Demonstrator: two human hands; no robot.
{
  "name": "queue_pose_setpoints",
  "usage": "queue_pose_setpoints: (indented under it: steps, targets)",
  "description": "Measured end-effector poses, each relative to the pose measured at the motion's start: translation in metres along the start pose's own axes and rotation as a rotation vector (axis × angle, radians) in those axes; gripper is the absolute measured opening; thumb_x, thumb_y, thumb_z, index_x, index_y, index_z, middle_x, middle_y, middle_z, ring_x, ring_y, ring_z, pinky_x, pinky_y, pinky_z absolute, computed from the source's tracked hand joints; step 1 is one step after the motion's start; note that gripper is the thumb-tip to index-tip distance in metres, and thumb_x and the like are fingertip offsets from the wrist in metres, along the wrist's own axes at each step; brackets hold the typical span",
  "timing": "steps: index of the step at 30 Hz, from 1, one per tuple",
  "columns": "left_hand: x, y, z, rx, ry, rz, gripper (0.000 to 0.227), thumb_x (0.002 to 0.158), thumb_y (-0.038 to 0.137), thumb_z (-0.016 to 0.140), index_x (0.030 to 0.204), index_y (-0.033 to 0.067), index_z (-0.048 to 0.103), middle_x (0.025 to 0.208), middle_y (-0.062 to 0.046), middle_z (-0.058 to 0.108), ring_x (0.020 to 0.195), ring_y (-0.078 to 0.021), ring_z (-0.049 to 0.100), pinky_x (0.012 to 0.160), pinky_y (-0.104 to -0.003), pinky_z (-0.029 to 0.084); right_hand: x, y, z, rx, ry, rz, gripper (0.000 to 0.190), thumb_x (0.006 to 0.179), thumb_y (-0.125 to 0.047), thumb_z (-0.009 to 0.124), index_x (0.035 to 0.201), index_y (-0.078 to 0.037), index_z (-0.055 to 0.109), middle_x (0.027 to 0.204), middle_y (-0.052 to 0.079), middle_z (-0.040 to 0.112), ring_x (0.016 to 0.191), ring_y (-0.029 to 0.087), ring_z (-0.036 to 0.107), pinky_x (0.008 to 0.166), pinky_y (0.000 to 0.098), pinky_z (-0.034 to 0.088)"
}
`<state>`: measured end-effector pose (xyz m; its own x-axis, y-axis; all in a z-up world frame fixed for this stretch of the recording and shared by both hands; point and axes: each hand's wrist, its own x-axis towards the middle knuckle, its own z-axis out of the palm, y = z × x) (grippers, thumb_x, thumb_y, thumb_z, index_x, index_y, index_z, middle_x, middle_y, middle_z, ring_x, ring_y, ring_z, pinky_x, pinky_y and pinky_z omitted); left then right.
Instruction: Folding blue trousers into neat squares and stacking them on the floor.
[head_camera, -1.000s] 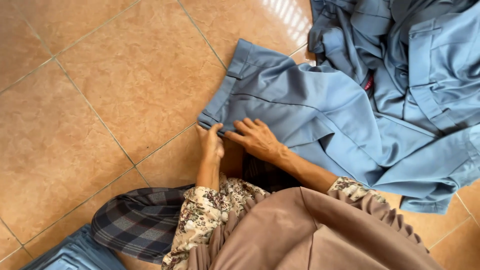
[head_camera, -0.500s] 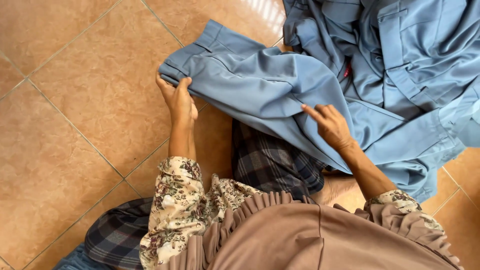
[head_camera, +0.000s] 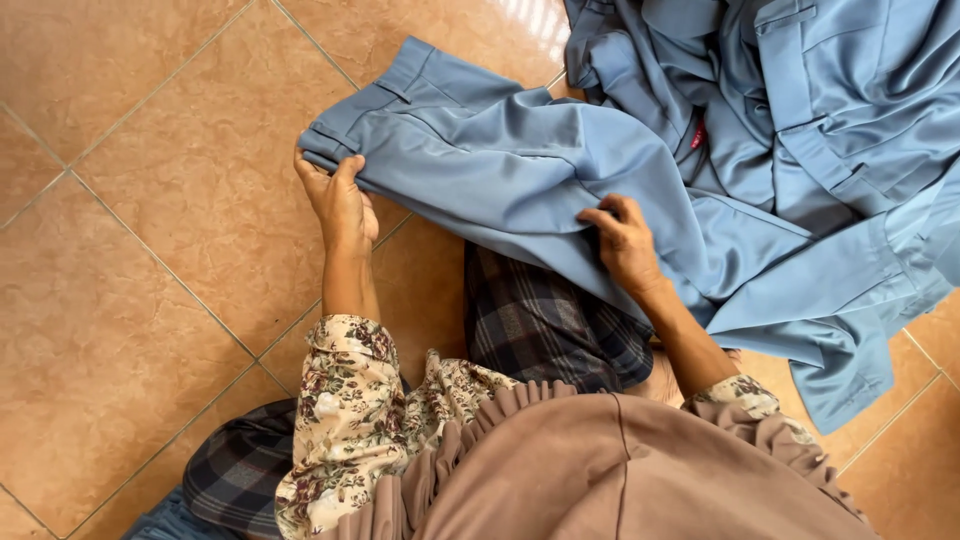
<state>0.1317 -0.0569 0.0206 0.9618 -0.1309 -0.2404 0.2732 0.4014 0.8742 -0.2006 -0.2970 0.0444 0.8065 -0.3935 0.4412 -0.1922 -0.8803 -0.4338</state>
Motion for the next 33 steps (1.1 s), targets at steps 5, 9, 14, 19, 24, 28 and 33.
queue_pose_setpoints:
  steps: [5, 9, 14, 19, 24, 28, 33]
  targets:
    - [0.015, -0.014, -0.016, -0.028, 0.057, -0.004, 0.087, 0.086, -0.011, 0.071, 0.151, 0.0353, 0.035, 0.154, -0.022, 0.037, 0.135, -0.0453, 0.05, 0.1, -0.069, 0.053, 0.002, -0.005, -0.061, 0.069, 0.068, 0.055, 0.058, 0.083, 0.011, 0.056, 0.128, -0.021, 0.074, 0.118, 0.008, 0.053, 0.099, 0.027, 0.059, 0.093, 0.0411, 0.054]
    - [0.016, -0.01, -0.014, -0.044, 0.082, -0.017, 0.084, 0.084, -0.012, 0.071, 0.147, 0.0326, 0.039, 0.153, -0.023, 0.038, 0.134, -0.0464, 0.05, 0.1, -0.068, 0.053, -0.023, -0.032, -0.058, 0.334, -0.173, 0.219, 0.084, 0.069, 0.009, 0.062, 0.15, -0.014, 0.058, 0.104, 0.018, 0.061, 0.078, 0.033, 0.063, 0.085, 0.0445, 0.051]
    - [0.02, -0.001, -0.004, -0.04, 0.101, -0.022, 0.084, 0.084, -0.012, 0.07, 0.15, 0.0295, 0.038, 0.154, -0.027, 0.036, 0.136, -0.0496, 0.048, 0.101, -0.07, 0.052, -0.046, -0.056, -0.021, 0.009, -0.369, 0.349, 0.075, 0.085, -0.052, 0.076, 0.152, -0.029, 0.052, 0.122, 0.007, 0.059, 0.108, 0.029, 0.064, 0.085, 0.0442, 0.053]
    - [0.039, 0.012, -0.001, -0.077, 0.109, 0.014, 0.087, 0.083, -0.014, 0.069, 0.151, 0.0297, 0.037, 0.154, -0.027, 0.037, 0.136, -0.0505, 0.048, 0.099, -0.071, 0.053, -0.012, -0.053, 0.019, -0.172, -0.201, 0.23, 0.05, 0.092, -0.039, 0.068, 0.14, -0.026, 0.064, 0.117, 0.005, 0.061, 0.103, 0.025, 0.063, 0.081, 0.0394, 0.055]
    - [0.079, 0.031, -0.024, -0.115, 0.164, 0.097, 0.09, 0.083, -0.014, 0.072, 0.152, 0.0326, 0.037, 0.156, -0.025, 0.038, 0.135, -0.0523, 0.051, 0.093, -0.076, 0.056, 0.05, -0.035, 0.07, -0.241, -0.082, 0.063, 0.04, 0.094, -0.027, 0.057, 0.133, -0.026, 0.069, 0.111, 0.002, 0.066, 0.099, 0.023, 0.066, 0.075, 0.0367, 0.055]
    - [0.108, 0.04, -0.078, -0.153, 0.255, 0.182, 0.092, 0.086, -0.013, 0.07, 0.156, 0.0321, 0.032, 0.16, -0.023, 0.036, 0.138, -0.0529, 0.047, 0.095, -0.077, 0.052, 0.11, -0.04, 0.114, -0.356, 0.015, -0.085, 0.026, 0.093, -0.032, 0.059, 0.118, -0.027, 0.068, 0.104, -0.003, 0.063, 0.094, 0.019, 0.065, 0.071, 0.0356, 0.052]
    - [0.103, 0.01, -0.19, 0.069, 0.56, 0.232, 0.096, 0.083, -0.014, 0.07, 0.161, 0.0214, 0.026, 0.167, -0.019, 0.026, 0.152, -0.0436, 0.031, 0.117, -0.065, 0.039, 0.117, -0.063, 0.191, -0.286, -0.497, -0.101, 0.035, 0.087, -0.041, 0.064, 0.117, -0.023, 0.07, 0.104, 0.005, 0.069, 0.102, 0.03, 0.068, 0.079, 0.0487, 0.056]
